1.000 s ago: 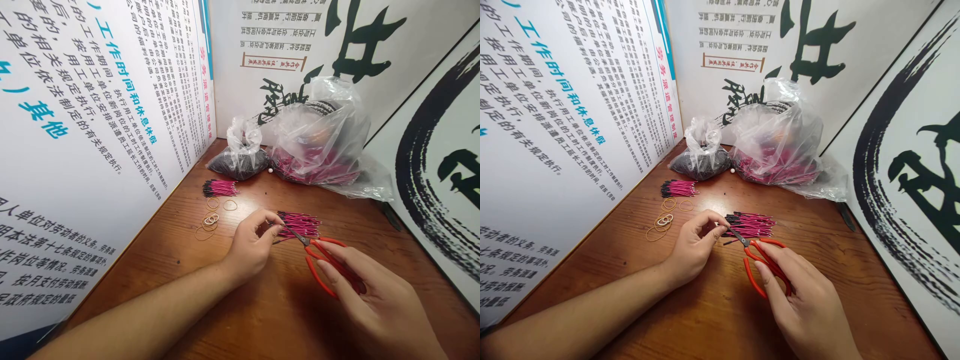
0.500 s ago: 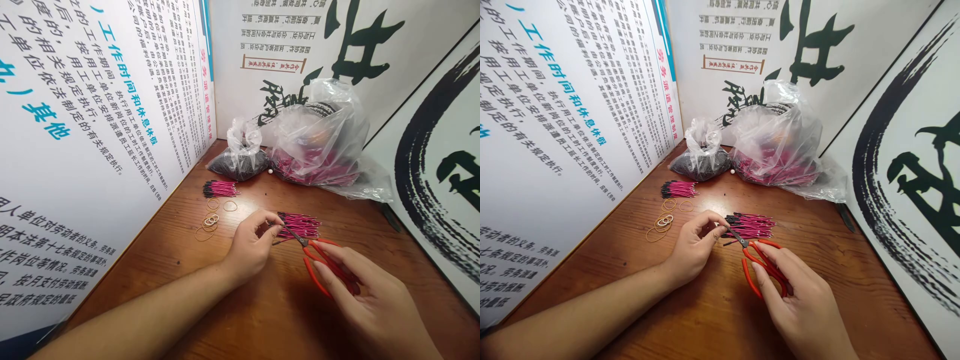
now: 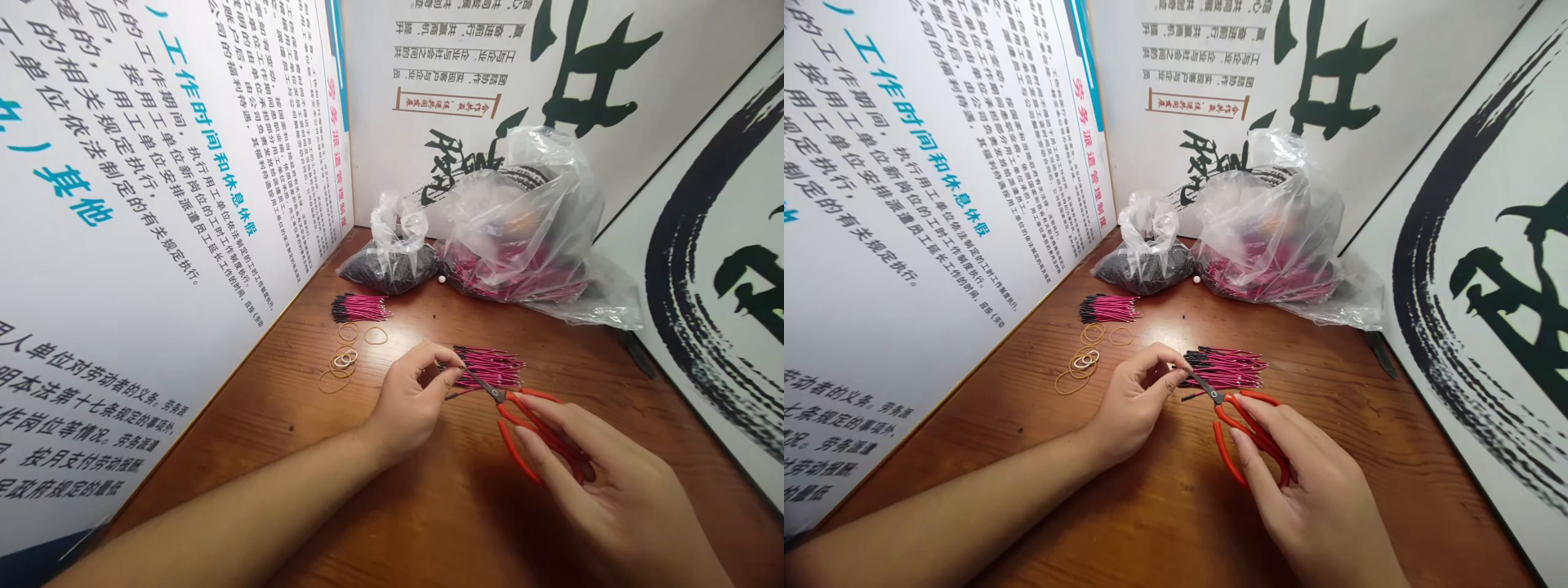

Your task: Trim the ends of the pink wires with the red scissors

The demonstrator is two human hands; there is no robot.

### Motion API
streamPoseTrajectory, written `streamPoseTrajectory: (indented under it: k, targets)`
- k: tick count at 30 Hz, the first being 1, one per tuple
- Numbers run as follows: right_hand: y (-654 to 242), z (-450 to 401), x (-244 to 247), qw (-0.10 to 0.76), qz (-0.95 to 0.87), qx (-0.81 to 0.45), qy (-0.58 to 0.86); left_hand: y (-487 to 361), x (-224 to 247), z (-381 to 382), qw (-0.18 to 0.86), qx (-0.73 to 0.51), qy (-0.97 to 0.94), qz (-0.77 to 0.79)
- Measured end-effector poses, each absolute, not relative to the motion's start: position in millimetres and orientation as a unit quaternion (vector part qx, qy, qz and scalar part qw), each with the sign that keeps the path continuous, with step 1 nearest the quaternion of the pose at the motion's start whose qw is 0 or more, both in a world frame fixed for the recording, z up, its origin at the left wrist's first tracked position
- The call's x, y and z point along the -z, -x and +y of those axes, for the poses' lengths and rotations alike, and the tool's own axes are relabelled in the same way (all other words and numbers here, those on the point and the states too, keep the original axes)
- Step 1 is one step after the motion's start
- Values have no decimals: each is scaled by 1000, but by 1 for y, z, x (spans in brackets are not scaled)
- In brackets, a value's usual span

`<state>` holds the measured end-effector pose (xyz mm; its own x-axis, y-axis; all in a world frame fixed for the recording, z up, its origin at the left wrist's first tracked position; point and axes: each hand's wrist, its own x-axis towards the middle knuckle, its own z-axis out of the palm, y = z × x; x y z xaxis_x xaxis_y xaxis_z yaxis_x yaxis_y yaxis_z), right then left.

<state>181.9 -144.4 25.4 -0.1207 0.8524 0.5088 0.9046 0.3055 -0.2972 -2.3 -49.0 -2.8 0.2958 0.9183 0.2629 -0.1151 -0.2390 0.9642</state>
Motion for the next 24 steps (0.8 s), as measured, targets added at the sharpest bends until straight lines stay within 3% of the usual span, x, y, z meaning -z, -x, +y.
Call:
streamPoseTrajectory:
  k: [9, 24]
  targets:
    - [-183, -144, -29, 292, -761, 88, 573, 2, 3, -48, 521, -498, -614, 321]
    - [-180, -146, -23, 328, -724, -12, 607, 2, 3, -49, 523, -484, -616, 336]
